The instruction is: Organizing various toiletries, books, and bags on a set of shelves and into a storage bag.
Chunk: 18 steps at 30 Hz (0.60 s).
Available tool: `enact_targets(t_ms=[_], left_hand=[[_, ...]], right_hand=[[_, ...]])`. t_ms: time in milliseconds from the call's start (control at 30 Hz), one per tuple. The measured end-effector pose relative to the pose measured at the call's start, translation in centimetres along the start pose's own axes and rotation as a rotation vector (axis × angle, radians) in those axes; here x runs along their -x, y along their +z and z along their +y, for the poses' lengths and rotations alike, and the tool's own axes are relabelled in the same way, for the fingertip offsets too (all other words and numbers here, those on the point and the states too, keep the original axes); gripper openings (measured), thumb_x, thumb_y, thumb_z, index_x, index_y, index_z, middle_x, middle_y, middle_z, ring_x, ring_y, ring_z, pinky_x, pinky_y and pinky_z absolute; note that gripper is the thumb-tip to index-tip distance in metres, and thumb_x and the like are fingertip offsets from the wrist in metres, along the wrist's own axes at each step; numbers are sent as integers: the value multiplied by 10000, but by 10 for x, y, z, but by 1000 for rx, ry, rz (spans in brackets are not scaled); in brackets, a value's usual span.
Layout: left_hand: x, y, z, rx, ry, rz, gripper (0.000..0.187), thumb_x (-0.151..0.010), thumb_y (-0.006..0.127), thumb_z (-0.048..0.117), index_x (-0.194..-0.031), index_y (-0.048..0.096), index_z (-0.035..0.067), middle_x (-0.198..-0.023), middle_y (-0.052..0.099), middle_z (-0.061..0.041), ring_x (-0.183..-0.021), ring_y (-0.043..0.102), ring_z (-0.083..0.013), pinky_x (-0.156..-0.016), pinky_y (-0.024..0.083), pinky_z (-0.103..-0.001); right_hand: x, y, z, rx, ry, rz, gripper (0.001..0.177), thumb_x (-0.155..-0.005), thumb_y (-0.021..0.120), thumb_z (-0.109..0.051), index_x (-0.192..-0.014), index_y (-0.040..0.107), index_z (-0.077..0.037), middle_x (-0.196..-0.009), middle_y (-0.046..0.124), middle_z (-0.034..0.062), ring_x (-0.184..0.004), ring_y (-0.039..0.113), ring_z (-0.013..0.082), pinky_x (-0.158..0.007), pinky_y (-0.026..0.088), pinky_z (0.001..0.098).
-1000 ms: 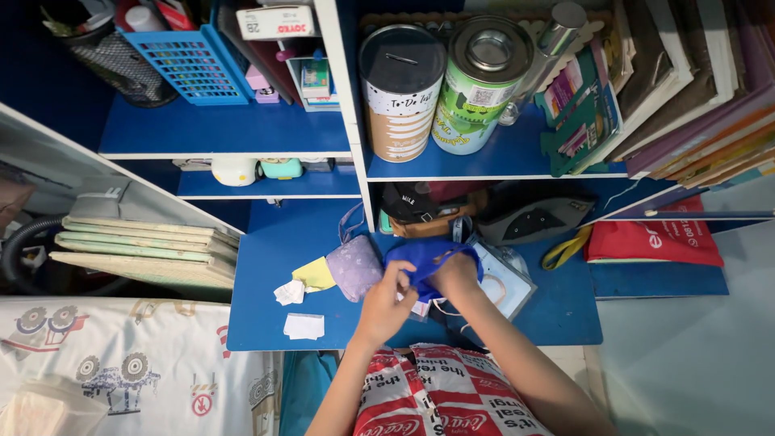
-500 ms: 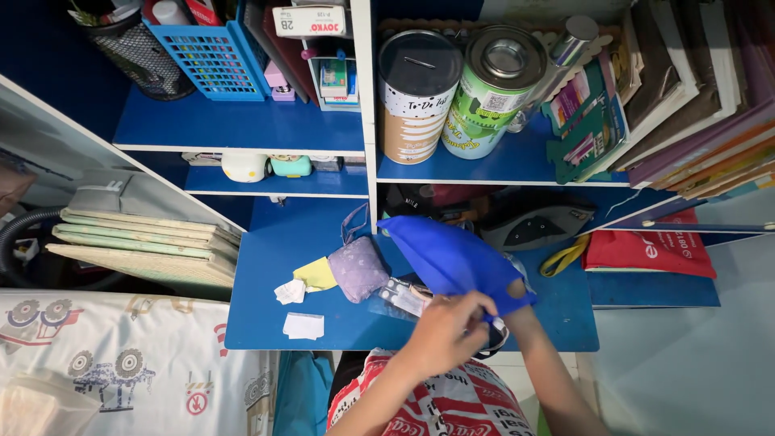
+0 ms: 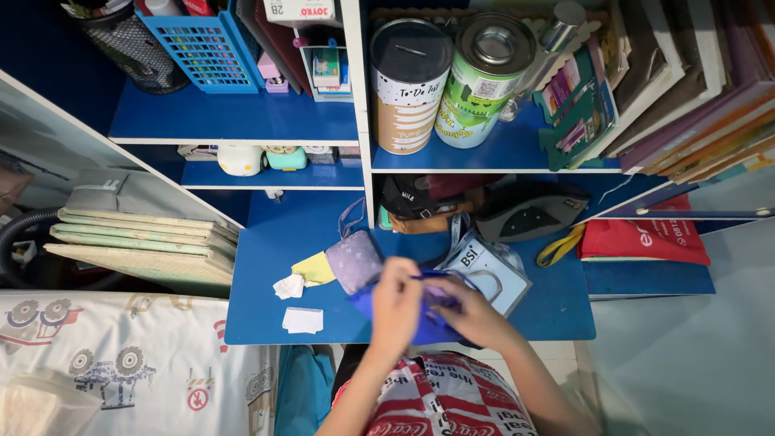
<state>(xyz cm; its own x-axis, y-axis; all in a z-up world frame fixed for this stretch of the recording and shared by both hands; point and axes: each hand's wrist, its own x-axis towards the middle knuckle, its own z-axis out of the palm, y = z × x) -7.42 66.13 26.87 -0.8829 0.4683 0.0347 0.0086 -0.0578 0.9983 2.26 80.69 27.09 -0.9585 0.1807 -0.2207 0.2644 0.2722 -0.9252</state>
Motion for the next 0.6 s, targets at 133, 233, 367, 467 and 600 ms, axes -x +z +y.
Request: enact_targets(t_ms=[133,233,367,467,600], left_hand=[[7,-41,-26,113,-75,101,135,-890,557,-26,-965,539,84,-749,517,22,-665,482,-62,-571,403,-227],[14,-59,-19,268,-205,152,118,-889,544,-12,-923,516,97,-748,471,24,-631,437,-63,-527,378,-230],[20,-67,-12,377,-232,165,130,-881,530,-7,-909,497,115,-783,471,26,-645,452,-63,-516,417,-247],[23,-73,-8,383,-239,204,139,-870,532,-12,-899,494,118,-790,475,33,-643,456,-65,-507,410,-250],[28,-89,-5,416,-230,315,139,-882,529,0,-893,491,133,-751,464,31,-625,431,-61,-492,380,-244]], right_hand=[[16,-10,-11,-180,-84,-104,389,-936,672,-116,-1309,642,-10,-1219,697,106,-1136,661,190,-1001,522,358],[17,-20,9,-500,-159,-109,335,-995,692,-130,-1290,662,24,-1203,722,145,-1143,681,238,-1033,543,406],[-3,-9,-7,-179,-183,-23,630,-799,835,-175,-1353,578,-21,-1259,674,100,-1161,645,213,-1021,511,379],[-9,21,11,-47,-129,-30,777,-716,882,-188,-1398,534,-56,-1295,637,75,-1152,616,185,-1003,492,351],[-15,55,38,-168,-208,121,682,-770,875,-140,-1378,579,-48,-1302,635,96,-1116,613,190,-989,518,349]])
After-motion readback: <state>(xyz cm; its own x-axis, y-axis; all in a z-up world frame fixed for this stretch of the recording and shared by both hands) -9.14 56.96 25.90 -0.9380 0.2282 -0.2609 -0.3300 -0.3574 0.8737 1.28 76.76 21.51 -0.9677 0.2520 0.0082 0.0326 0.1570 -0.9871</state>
